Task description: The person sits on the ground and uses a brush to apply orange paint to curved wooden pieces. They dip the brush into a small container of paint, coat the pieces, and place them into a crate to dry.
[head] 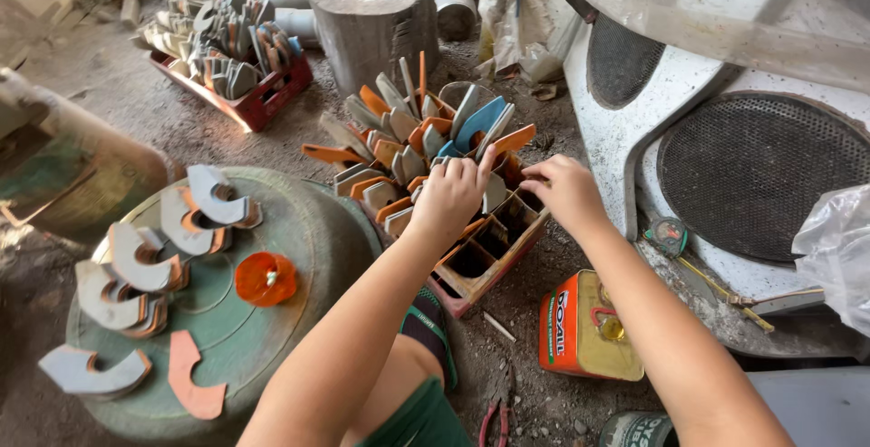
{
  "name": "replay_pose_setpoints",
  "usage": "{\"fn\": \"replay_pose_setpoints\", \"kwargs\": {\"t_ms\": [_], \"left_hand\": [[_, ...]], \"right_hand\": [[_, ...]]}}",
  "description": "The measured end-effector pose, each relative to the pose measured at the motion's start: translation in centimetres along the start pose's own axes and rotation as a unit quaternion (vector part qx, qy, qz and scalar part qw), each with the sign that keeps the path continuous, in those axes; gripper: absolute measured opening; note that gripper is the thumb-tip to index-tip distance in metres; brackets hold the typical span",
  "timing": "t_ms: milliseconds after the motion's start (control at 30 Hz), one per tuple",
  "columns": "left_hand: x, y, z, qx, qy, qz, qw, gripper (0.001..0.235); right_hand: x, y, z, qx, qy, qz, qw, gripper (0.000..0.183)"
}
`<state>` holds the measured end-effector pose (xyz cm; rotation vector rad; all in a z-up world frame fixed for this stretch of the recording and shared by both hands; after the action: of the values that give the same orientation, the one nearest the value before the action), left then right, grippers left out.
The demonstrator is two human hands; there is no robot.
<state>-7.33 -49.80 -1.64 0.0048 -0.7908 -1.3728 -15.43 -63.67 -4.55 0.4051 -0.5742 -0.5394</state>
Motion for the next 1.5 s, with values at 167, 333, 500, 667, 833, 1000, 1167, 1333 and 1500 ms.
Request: {"fn": "replay_pose_setpoints", "kwargs": {"t_ms": [167, 333, 500, 667, 833, 1000, 1167, 1333, 1500], "left_hand": [[1.0, -1.9, -6.1, 0.041, -0.007, -0.018, 0.999, 0.074], [2.2, -3.7, -10.4, 0.028, 0.004, -0.042, 0.999, 0.073], [1.9, -5.7, -12.6, 0.033, 0.017, -0.082, 0.996, 0.077], [1.0, -5.5, -11.7, -0.006, -0.039, -0.076, 0.996, 0.081], [0.4, -5.0, -10.6, 0.021, -0.065, -0.088, 0.994, 0.086], [1.1, -4.0, -8.9, -0.068, -0.09, -0.078, 0.991, 0.097], [0.5, 0.4, -5.6, -0.244, -0.146, -0.03, 0.958, 0.109], [-1.2, 7.5, -9.9, -0.379, 0.025, 0.249, 0.891, 0.037], [-2.9, 6.0, -12.5, -0.46, 0.126, 0.307, 0.823, 0.031]], "right_hand": [[1.4, -4.4, -4.6, 0.02, -0.001, -0.016, 1.0, 0.026], [2.0, -7.3, -9.0, 0.049, -0.006, -0.051, 0.998, 0.025], [2.8, -8.3, -11.5, 0.049, -0.001, -0.007, 0.999, 0.022], [4.6, -7.9, -12.2, 0.181, 0.034, 0.026, 0.983, 0.026], [5.3, -6.3, -14.0, 0.187, 0.104, 0.088, 0.973, 0.018], [5.8, -7.0, -14.2, 0.162, 0.093, 0.077, 0.979, 0.01], [5.4, -7.4, -14.1, 0.253, 0.107, 0.01, 0.961, 0.016], [4.8, -7.4, -13.7, 0.301, 0.105, -0.055, 0.946, 0.014], [4.6, -6.0, -13.5, 0.326, 0.079, -0.023, 0.942, 0.011]]}}
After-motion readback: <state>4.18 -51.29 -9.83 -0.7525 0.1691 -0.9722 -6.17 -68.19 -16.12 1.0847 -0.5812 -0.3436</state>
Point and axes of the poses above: each hand's wrist, its own x-axis towards the middle knuckle, its own z-axis out of the back of the hand, y = z × x, the point moved 10 cm from there along x, towards the middle knuckle, and after that the axes turned 9 degrees about -y, right-handed, at the moved point
